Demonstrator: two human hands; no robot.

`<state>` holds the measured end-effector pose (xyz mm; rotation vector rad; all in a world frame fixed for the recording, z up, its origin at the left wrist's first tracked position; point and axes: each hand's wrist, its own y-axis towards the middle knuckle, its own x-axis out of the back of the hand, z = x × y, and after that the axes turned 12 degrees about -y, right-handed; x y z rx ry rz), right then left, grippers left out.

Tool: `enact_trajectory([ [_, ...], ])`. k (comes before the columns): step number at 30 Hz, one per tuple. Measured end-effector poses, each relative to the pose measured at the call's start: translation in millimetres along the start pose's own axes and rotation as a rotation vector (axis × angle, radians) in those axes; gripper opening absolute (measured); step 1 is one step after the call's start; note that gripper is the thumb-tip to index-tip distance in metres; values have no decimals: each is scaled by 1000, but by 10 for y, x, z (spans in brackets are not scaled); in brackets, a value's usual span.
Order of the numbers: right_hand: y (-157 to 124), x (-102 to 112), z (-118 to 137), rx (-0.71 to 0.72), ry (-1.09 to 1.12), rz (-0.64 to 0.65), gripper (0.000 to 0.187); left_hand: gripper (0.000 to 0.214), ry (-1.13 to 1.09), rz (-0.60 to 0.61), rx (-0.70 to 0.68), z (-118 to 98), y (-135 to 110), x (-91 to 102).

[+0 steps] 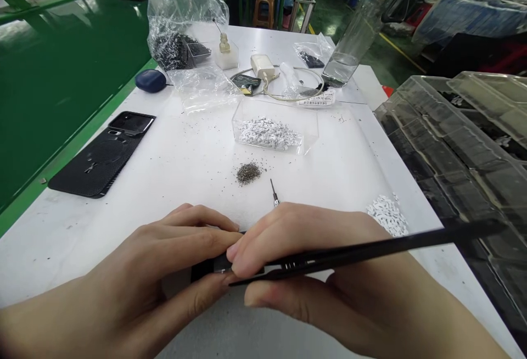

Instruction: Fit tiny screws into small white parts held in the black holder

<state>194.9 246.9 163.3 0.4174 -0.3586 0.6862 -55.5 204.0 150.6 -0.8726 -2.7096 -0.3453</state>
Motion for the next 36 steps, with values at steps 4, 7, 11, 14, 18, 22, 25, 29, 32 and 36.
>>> enact_trajectory([
  [4, 0, -8, 1, -22, -14, -12, 24, 20, -7, -3, 5, -1, 4, 5],
  [7, 6, -16, 10, -23, -5, -31, 23, 20, -2, -4, 23, -4, 1, 7],
  [11, -8, -17, 15, -14, 17, -31, 28, 18, 17, -18, 4, 2, -18, -6],
  [14, -24, -13, -2, 8, 13, -11, 29, 19, 42, -21, -9, 10, -48, -12],
  [18, -35, -2, -25, 3, -39, -15, 25, 20, 37, -11, -12, 11, -53, -10],
  [22, -24, 6, -7, 0, -48, -6, 24, 20, 31, -17, 8, -3, -18, 0],
  [25, -38, 9, -6, 1, -70, -18, 21, 20, 34, -10, 12, -18, -11, 13],
  [29, -99, 21, -47, 15, -140, -10, 15, 20, 39, 8, 17, -26, -25, 13],
  [32, -115, 25, -68, 14, -157, -8, 13, 19, 46, 13, 17, -25, -21, 0],
  [36, -101, 18, -50, 1, -128, -15, 13, 18, 43, 6, 20, -21, -6, 5],
])
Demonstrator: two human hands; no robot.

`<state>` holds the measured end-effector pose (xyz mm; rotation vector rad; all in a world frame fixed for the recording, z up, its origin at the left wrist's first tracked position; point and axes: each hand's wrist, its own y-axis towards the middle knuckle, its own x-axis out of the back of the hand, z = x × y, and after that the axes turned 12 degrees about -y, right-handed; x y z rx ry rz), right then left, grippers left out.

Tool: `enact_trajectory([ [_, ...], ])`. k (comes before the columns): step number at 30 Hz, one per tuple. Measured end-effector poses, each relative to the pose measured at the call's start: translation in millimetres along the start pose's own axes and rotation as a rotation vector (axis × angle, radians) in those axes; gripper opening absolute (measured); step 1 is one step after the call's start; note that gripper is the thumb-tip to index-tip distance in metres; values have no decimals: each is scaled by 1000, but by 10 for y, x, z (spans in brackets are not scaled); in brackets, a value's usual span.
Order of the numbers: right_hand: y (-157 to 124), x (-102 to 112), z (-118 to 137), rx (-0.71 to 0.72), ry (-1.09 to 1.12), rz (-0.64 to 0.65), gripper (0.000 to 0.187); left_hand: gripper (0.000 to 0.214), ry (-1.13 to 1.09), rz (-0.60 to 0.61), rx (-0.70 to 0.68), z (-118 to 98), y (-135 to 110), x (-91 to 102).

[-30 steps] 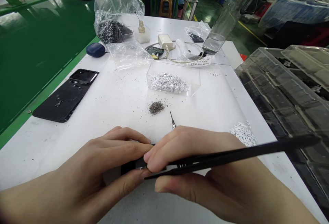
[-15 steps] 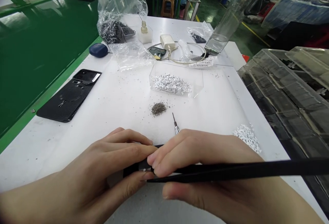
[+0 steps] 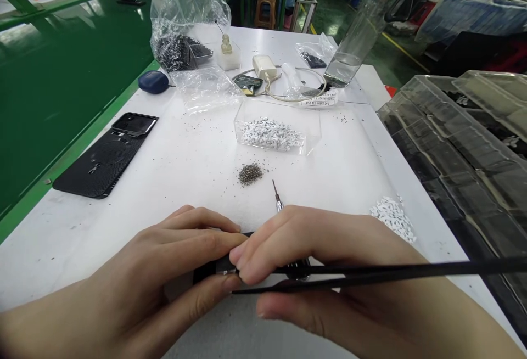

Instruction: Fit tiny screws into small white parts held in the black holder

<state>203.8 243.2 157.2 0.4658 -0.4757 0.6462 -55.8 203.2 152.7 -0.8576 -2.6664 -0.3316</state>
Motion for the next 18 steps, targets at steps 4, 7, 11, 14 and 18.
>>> enact_trajectory([
  [4, 11, -1, 32, -5, 11, -12, 13, 18, -13, 1, 9, 7, -1, 14],
  [7, 25, -6, 34, -2, 20, -12, 12, 16, -29, -11, 2, 19, -11, -2],
  [11, 28, -23, 14, -18, 44, -14, 11, 15, -56, -37, -13, 32, -22, -26],
  [14, 14, -30, -1, -23, 52, -38, 11, 15, -35, -17, 21, 23, -16, -15],
  [18, 14, -20, -9, 11, 13, -18, 12, 17, -21, 1, 22, 4, -5, 2],
])
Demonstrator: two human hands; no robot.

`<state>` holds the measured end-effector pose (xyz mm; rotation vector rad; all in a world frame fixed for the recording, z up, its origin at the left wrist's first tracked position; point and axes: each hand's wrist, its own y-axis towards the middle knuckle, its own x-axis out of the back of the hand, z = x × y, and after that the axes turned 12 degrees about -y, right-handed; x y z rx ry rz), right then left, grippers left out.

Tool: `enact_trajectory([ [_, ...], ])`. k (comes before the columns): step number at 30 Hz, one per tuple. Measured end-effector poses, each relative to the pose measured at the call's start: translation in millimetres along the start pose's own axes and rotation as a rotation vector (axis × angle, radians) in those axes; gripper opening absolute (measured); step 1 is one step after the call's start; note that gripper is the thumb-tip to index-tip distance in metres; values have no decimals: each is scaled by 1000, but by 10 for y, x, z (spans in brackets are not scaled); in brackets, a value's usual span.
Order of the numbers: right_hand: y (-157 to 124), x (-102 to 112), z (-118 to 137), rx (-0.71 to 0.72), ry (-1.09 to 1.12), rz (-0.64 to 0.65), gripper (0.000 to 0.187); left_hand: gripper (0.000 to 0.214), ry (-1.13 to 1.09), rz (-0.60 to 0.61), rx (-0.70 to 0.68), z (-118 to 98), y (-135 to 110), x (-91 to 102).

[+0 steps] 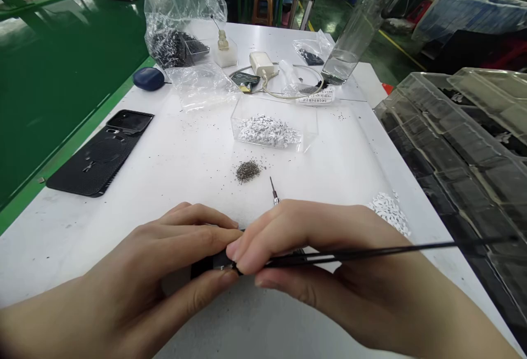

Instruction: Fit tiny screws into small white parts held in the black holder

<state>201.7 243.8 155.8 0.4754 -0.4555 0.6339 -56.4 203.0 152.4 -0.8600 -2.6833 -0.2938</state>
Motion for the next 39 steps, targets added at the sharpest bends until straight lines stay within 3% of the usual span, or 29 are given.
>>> enact_trajectory([
  [21, 102, 21, 57, -26, 114, 26, 15, 15, -2, -3, 6, 7, -35, -4],
  [35, 12, 15, 57, 1, -51, -11, 13, 17, -8, -5, -17, -3, -6, -5],
  [39, 3, 57, 10, 19, 7, 47, 17, 20, -18, -16, -19, -7, 10, -4],
])
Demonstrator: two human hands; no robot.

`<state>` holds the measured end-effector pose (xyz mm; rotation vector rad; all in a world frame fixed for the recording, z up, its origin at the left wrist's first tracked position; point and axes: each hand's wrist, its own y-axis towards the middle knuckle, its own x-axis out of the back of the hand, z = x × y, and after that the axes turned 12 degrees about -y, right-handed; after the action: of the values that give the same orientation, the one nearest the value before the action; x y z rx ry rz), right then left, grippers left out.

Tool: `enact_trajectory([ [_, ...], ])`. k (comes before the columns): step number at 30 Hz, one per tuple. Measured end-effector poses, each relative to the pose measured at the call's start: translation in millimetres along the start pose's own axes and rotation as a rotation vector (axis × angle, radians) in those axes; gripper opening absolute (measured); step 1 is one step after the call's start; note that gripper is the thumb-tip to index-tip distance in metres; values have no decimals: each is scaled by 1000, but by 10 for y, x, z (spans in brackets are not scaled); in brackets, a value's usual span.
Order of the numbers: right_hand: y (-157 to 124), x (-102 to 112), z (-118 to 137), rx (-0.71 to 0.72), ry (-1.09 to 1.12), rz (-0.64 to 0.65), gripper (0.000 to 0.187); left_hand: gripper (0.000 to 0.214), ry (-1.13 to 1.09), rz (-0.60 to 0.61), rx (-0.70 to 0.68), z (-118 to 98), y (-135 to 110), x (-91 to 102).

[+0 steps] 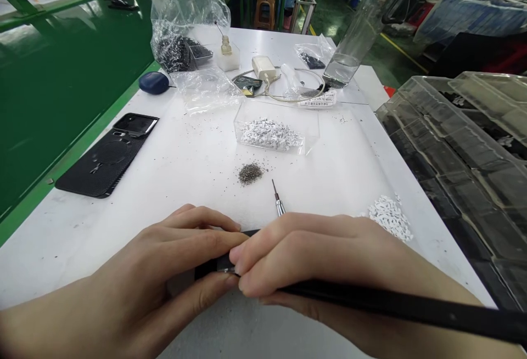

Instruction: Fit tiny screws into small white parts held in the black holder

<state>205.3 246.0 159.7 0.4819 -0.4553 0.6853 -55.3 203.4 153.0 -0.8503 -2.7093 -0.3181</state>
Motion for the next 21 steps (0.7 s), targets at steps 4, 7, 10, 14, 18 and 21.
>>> enact_trajectory([
  [4, 40, 22, -12, 10, 68, 32, 20, 21, -5, 4, -6, -1, 12, 14],
  [7, 107, 21, 21, 0, 97, 32, 20, 18, 3, 8, 6, 9, 3, 21],
  [10, 149, 17, 34, -23, 146, 28, 26, 16, 7, 23, 16, 22, -16, 18],
  [14, 140, 10, 18, -34, 141, 34, 31, 15, 2, 35, 35, 31, -38, 16],
  [18, 128, 7, 30, -36, 157, 34, 16, 14, 6, 28, 42, 37, -38, 26],
  [21, 138, 7, 37, -19, 164, 35, 13, 15, 10, 27, 36, 32, -31, 26],
])
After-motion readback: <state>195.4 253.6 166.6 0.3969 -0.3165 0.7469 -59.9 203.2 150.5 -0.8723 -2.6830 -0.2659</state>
